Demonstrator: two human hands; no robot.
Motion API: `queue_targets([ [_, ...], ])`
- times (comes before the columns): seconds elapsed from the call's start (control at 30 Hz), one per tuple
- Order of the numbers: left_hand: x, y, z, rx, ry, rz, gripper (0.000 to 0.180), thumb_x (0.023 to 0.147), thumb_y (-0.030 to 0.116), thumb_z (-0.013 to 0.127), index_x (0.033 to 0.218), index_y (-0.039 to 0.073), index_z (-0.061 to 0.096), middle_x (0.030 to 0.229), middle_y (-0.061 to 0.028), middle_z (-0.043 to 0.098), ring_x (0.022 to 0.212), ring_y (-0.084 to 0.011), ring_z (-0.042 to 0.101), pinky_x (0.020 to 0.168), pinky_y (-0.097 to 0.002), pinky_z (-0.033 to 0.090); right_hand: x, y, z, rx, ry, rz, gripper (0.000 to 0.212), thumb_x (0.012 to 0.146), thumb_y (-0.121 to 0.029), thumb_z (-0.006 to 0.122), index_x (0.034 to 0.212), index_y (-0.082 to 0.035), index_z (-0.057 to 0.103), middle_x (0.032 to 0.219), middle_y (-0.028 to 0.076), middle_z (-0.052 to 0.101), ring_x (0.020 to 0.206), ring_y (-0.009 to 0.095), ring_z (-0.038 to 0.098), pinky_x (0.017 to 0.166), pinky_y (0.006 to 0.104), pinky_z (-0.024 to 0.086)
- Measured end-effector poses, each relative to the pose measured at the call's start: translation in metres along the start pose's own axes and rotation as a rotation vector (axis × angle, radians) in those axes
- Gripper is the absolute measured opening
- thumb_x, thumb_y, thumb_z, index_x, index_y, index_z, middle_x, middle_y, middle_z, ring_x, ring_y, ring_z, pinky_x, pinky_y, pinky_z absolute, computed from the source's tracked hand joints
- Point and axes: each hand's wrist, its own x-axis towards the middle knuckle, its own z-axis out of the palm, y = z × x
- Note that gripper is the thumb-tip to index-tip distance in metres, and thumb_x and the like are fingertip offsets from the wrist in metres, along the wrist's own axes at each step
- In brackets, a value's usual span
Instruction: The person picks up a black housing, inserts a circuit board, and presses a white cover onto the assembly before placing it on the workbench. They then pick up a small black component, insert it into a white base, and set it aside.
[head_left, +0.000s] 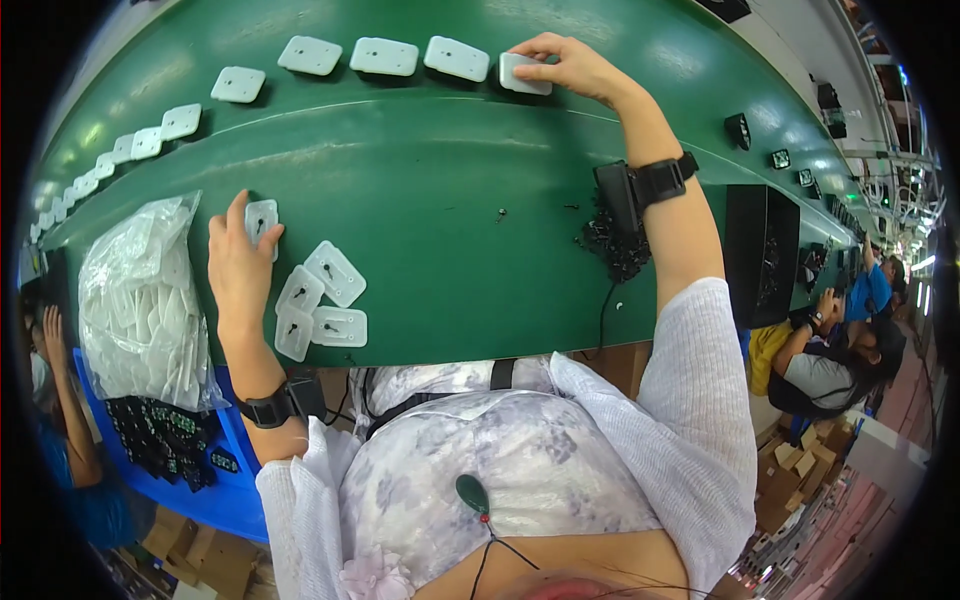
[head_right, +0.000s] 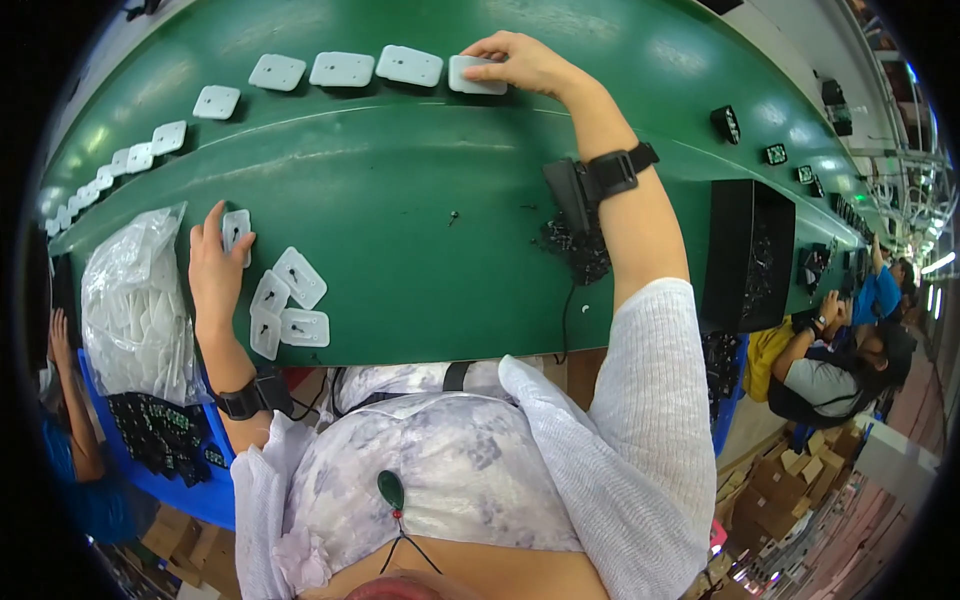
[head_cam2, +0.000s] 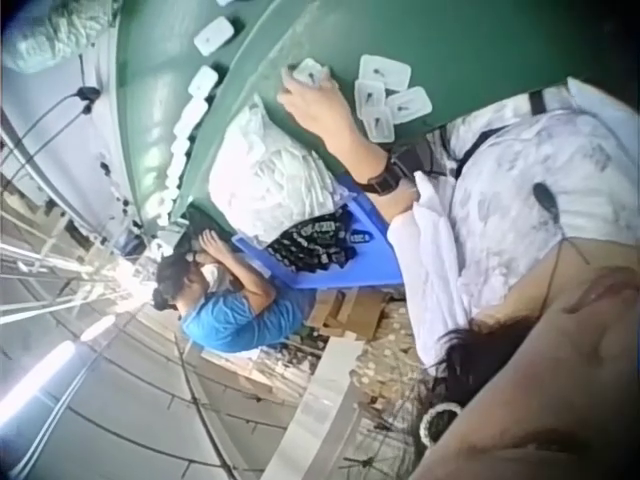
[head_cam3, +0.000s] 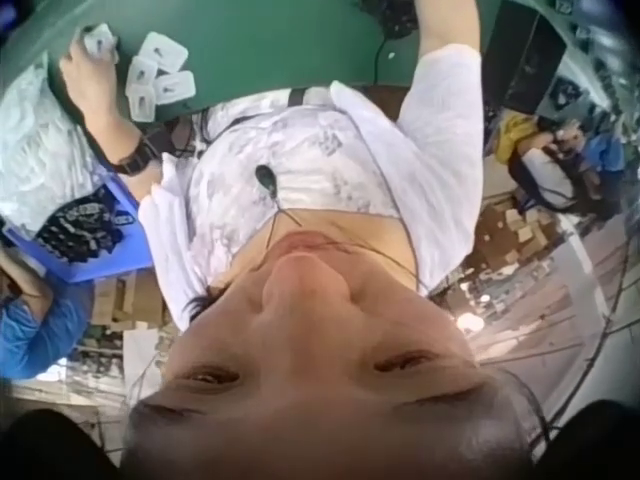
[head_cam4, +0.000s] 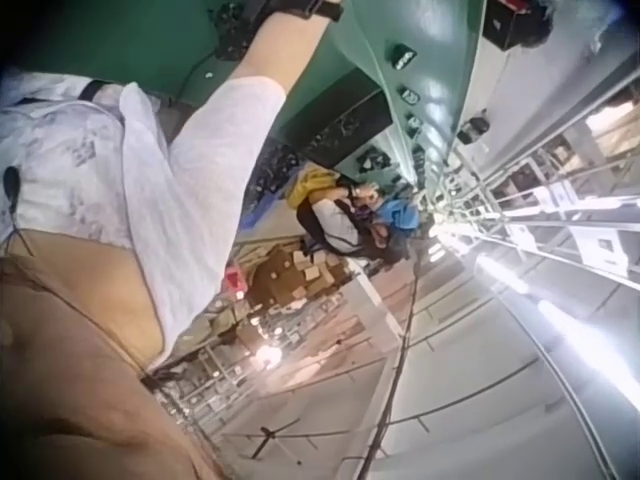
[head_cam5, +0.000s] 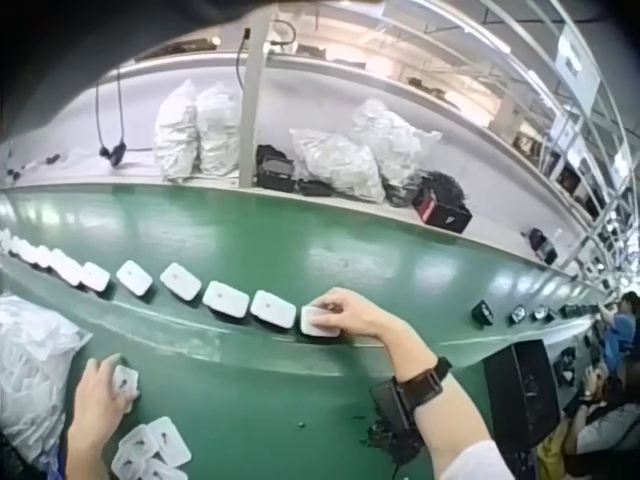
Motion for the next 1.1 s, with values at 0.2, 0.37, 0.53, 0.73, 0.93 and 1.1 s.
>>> queue_targets([
  [0.2, 0.006, -0.011, -0.002, -0.115, -0.017, -0.020, 0.046, 0.077, 0.025, 0.076, 0.114, 0.007, 0.055, 0.088, -0.0133, 0.054, 0.076, -0.0288, 0.053, 0.068, -0.0379, 0.045, -0.012, -0.003, 0.001, 0.141, 0.139, 0.018, 0.035, 0.086, -0.033, 0.068, 0.111, -0.009, 0.068, 0.104, 0.004, 0.064, 0.097, 0.016, 0.057, 0.088, 0.0307, 0.045],
  [0.37, 0.000, -0.034, 0.002, -0.403, 0.070, -0.050, 0.028, 0.085, 0.017, 0.071, 0.099, 0.002, 0.052, 0.072, -0.0012, 0.049, 0.063, -0.0113, 0.045, 0.056, -0.0259, 0.040, -0.084, -0.034, 0.014, -0.122, 0.324, -0.074, 0.017, 0.085, -0.015, 0.067, 0.099, -0.006, 0.066, 0.093, 0.004, 0.063, 0.082, 0.014, 0.058, 0.076, 0.0286, 0.047],
  [0.53, -0.011, 0.017, -0.020, -1.017, -0.049, -0.147, 0.011, 0.093, 0.008, 0.059, 0.089, 0.003, 0.050, 0.073, -0.0019, 0.054, 0.055, -0.0063, 0.053, 0.043, -0.0184, 0.042, -0.141, -0.058, 0.080, -0.266, 0.220, -0.361, 0.020, 0.079, -0.010, 0.069, 0.098, -0.007, 0.063, 0.094, 0.007, 0.058, 0.091, 0.026, 0.055, 0.078, 0.0365, 0.047],
  [0.73, -0.038, 0.090, -0.019, -1.420, -0.334, -0.170, 0.010, 0.093, 0.004, 0.058, 0.095, -0.001, 0.049, 0.083, -0.0098, 0.060, 0.064, -0.0155, 0.064, 0.051, -0.0250, 0.053, -0.136, -0.058, 0.120, -0.287, 0.212, -0.371, 0.014, 0.078, -0.003, 0.066, 0.090, -0.005, 0.059, 0.090, 0.008, 0.053, 0.087, 0.027, 0.054, 0.074, 0.0364, 0.047],
  [0.93, -0.062, 0.108, -0.003, -1.516, -0.448, -0.102, 0.014, 0.093, 0.003, 0.056, 0.100, -0.002, 0.044, 0.090, -0.0127, 0.059, 0.070, -0.0166, 0.064, 0.056, -0.0265, 0.056, -0.142, -0.065, 0.126, -0.514, 0.227, -0.314, 0.013, 0.079, 0.001, 0.063, 0.089, -0.005, 0.058, 0.087, 0.009, 0.052, 0.086, 0.028, 0.054, 0.070, 0.0351, 0.047],
  [1.1, -0.057, 0.109, 0.013, -1.423, -0.477, -0.128, 0.014, 0.093, 0.004, 0.057, 0.099, -0.003, 0.045, 0.086, -0.0111, 0.059, 0.066, -0.0135, 0.062, 0.053, -0.0247, 0.053, -0.146, -0.077, 0.120, -0.075, 0.431, -0.217, 0.010, 0.084, -0.001, 0.064, 0.094, -0.002, 0.063, 0.083, 0.008, 0.057, 0.068, 0.019, 0.055, 0.060, 0.0283, 0.046],
])
